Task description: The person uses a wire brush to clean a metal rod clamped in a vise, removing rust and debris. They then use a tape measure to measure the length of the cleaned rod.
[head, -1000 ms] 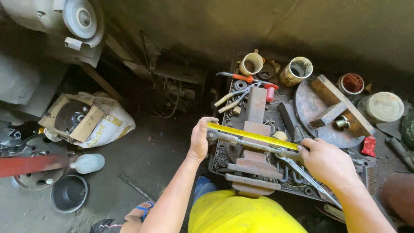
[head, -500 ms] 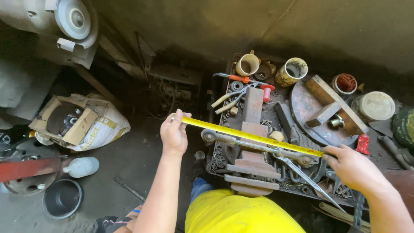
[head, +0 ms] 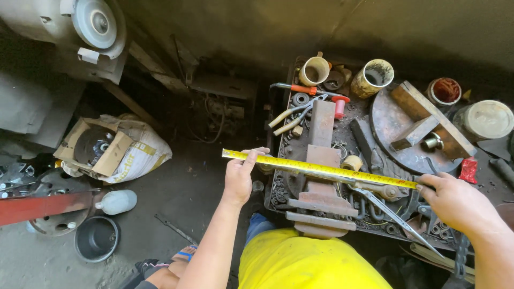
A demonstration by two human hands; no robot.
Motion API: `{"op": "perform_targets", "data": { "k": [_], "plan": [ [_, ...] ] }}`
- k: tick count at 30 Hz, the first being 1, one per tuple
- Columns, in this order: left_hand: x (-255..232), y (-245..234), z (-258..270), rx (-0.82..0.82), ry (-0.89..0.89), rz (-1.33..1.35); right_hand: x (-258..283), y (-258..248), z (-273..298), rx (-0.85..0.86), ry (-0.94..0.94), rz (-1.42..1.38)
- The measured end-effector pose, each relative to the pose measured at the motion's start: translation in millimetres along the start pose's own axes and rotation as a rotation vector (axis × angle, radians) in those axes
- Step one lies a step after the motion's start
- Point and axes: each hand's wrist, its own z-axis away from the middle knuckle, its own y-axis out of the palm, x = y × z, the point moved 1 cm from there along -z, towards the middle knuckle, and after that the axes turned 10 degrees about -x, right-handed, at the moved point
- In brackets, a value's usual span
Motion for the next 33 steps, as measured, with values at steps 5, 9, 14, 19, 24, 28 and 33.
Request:
{"op": "perform_targets", "data": {
  "k": [5, 9, 14, 19, 24, 28, 33],
  "plan": [
    [2.1, 2.2, 0.3, 0.003, -0.082, -0.022, 2.4, -0.6, 2.3, 0.001, 0.013, -0.022],
    [4.6, 1.6, -0.7, 0.040, -0.129, 0.072, -5.3, 9.1, -3.1, -0.042, 0.002, -0.030],
    [5.1, 1.7, -0.1, 0.043, -0.140, 0.096, -1.5, 6.2, 0.6, -0.072, -0.003, -0.027],
    [2.6, 1.0, 3.1, 0.052, -0.111, 0.055, -8.1, 16.4, -2.4, -0.103, -0.016, -0.006],
    [3.5, 1.1, 2.1, 0.048, -0.106, 0.054, -7.8, 16.0, -0.8, -0.113, -0.016, -0.025],
    [10.0, 2.1, 1.1, 0.034, -0.066, 0.092, -15.6, 24.9, -4.2, -0.157, -0.055, -0.037],
    [-0.1, 2.2, 4.8, 0.048, 0.010, -0.092, -19.0, 29.8, -4.3, -0.210, -0.102, -0.103]
  ]
}}
